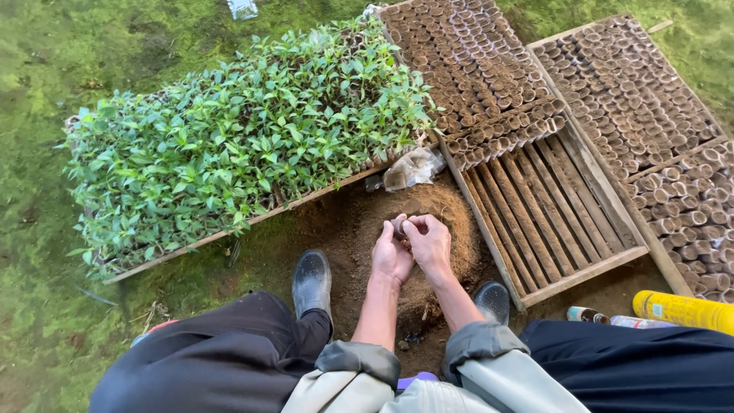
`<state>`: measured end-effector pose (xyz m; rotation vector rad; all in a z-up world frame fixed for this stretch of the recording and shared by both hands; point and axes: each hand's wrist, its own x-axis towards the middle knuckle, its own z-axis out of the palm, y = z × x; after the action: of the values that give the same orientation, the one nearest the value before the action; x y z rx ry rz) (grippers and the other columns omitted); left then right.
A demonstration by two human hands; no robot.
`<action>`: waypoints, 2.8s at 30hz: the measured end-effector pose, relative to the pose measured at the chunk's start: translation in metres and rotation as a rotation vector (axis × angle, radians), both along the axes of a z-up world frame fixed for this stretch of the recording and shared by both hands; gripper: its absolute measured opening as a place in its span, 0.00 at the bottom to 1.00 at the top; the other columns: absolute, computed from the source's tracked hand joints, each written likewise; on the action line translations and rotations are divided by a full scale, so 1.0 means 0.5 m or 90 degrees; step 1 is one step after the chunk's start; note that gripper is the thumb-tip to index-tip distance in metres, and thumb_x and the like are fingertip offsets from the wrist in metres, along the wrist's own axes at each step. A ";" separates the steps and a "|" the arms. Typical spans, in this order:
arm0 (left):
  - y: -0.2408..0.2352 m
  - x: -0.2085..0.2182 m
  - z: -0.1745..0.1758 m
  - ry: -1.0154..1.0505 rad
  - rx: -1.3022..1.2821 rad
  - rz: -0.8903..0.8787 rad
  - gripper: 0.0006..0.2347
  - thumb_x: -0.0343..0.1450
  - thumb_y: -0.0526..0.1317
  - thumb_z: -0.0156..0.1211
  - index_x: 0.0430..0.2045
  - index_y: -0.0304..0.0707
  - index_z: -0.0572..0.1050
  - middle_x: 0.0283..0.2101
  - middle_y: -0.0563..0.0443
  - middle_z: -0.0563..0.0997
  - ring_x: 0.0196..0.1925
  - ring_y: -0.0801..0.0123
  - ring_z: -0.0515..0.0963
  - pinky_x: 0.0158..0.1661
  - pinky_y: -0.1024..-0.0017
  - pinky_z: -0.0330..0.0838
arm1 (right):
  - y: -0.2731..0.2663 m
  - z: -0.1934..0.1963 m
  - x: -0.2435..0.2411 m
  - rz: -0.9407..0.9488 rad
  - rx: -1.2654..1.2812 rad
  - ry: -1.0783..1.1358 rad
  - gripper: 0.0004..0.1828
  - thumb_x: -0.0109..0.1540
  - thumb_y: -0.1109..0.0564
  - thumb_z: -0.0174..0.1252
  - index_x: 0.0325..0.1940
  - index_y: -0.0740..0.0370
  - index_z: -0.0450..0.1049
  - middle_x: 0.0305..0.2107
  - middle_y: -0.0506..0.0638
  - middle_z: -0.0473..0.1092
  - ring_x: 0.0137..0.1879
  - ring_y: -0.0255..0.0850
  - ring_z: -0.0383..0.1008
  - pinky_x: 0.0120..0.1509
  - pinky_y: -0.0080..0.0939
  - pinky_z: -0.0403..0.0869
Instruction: Filling small cylindrical seedling tubes with soil by hand and packing them into a tray.
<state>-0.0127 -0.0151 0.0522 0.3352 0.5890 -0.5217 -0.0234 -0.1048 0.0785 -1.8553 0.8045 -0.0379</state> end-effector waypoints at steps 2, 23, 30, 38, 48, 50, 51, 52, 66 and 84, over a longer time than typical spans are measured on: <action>-0.022 0.000 0.015 0.000 0.019 -0.003 0.18 0.78 0.54 0.48 0.49 0.44 0.79 0.42 0.45 0.85 0.38 0.66 0.83 0.37 0.75 0.76 | -0.029 -0.007 0.001 -0.014 0.000 -0.006 0.09 0.57 0.50 0.67 0.39 0.53 0.83 0.30 0.53 0.80 0.32 0.40 0.81 0.34 0.40 0.78; -0.573 0.157 -0.129 -0.580 0.685 -0.541 0.32 0.75 0.65 0.40 0.69 0.44 0.61 0.67 0.39 0.69 0.72 0.51 0.64 0.71 0.55 0.53 | -0.624 -0.098 0.142 -0.344 0.012 -0.166 0.11 0.60 0.61 0.63 0.46 0.65 0.81 0.28 0.58 0.78 0.27 0.36 0.78 0.32 0.33 0.79; -0.784 0.296 -0.126 -1.002 1.005 -0.609 0.31 0.71 0.53 0.55 0.69 0.39 0.59 0.73 0.43 0.60 0.78 0.45 0.50 0.70 0.45 0.49 | -0.880 -0.138 0.261 -0.385 -0.071 -0.178 0.09 0.59 0.61 0.63 0.43 0.65 0.82 0.27 0.58 0.77 0.25 0.36 0.79 0.31 0.32 0.81; -0.908 0.411 -0.125 -1.195 1.183 -0.731 0.32 0.72 0.51 0.58 0.71 0.39 0.58 0.76 0.45 0.55 0.80 0.45 0.41 0.72 0.39 0.37 | -0.984 -0.195 0.382 -0.363 -0.096 -0.136 0.08 0.57 0.62 0.63 0.40 0.61 0.83 0.24 0.56 0.78 0.23 0.33 0.79 0.27 0.29 0.80; -0.888 0.416 -0.146 -1.218 1.195 -0.739 0.32 0.70 0.48 0.61 0.69 0.37 0.59 0.75 0.44 0.57 0.80 0.44 0.40 0.71 0.34 0.31 | -1.002 -0.241 0.433 -0.256 -0.173 -0.092 0.08 0.57 0.62 0.64 0.39 0.58 0.84 0.24 0.56 0.77 0.23 0.36 0.79 0.27 0.32 0.77; -0.890 0.417 -0.148 -1.213 1.191 -0.731 0.32 0.70 0.48 0.62 0.69 0.37 0.59 0.74 0.44 0.57 0.80 0.44 0.41 0.71 0.33 0.31 | -1.010 -0.249 0.437 -0.248 -0.191 -0.082 0.08 0.56 0.62 0.65 0.39 0.58 0.84 0.24 0.55 0.77 0.23 0.36 0.79 0.27 0.32 0.77; -0.890 0.417 -0.148 -1.209 1.185 -0.722 0.32 0.70 0.48 0.62 0.69 0.36 0.60 0.74 0.43 0.58 0.80 0.43 0.41 0.70 0.32 0.31 | -1.012 -0.252 0.438 -0.240 -0.211 -0.071 0.08 0.56 0.62 0.66 0.39 0.57 0.84 0.23 0.55 0.77 0.23 0.36 0.78 0.27 0.32 0.77; -0.892 0.418 -0.153 -1.208 1.186 -0.721 0.32 0.70 0.48 0.62 0.69 0.36 0.60 0.74 0.43 0.58 0.80 0.43 0.41 0.70 0.32 0.31 | -1.017 -0.262 0.440 -0.239 -0.211 -0.072 0.08 0.56 0.62 0.66 0.39 0.57 0.84 0.23 0.55 0.77 0.23 0.36 0.78 0.27 0.32 0.77; -0.808 0.354 -0.171 -1.213 1.084 -0.567 0.21 0.71 0.39 0.61 0.60 0.35 0.67 0.63 0.34 0.69 0.77 0.43 0.54 0.73 0.42 0.41 | -0.932 -0.265 0.378 -0.270 -0.311 -0.055 0.07 0.58 0.49 0.63 0.35 0.50 0.83 0.29 0.51 0.77 0.38 0.48 0.79 0.44 0.50 0.75; -0.717 0.364 -0.177 -1.162 1.098 -0.341 0.21 0.66 0.37 0.63 0.54 0.31 0.72 0.60 0.33 0.71 0.75 0.38 0.59 0.71 0.41 0.50 | -0.846 -0.257 0.369 -0.154 -0.358 -0.286 0.04 0.59 0.59 0.69 0.36 0.51 0.84 0.29 0.49 0.72 0.30 0.39 0.72 0.36 0.39 0.71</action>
<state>0.1695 -0.3736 -0.0364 2.2915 -1.0870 0.1093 0.1610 -0.5277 -0.0502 -2.1333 0.7362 -0.8802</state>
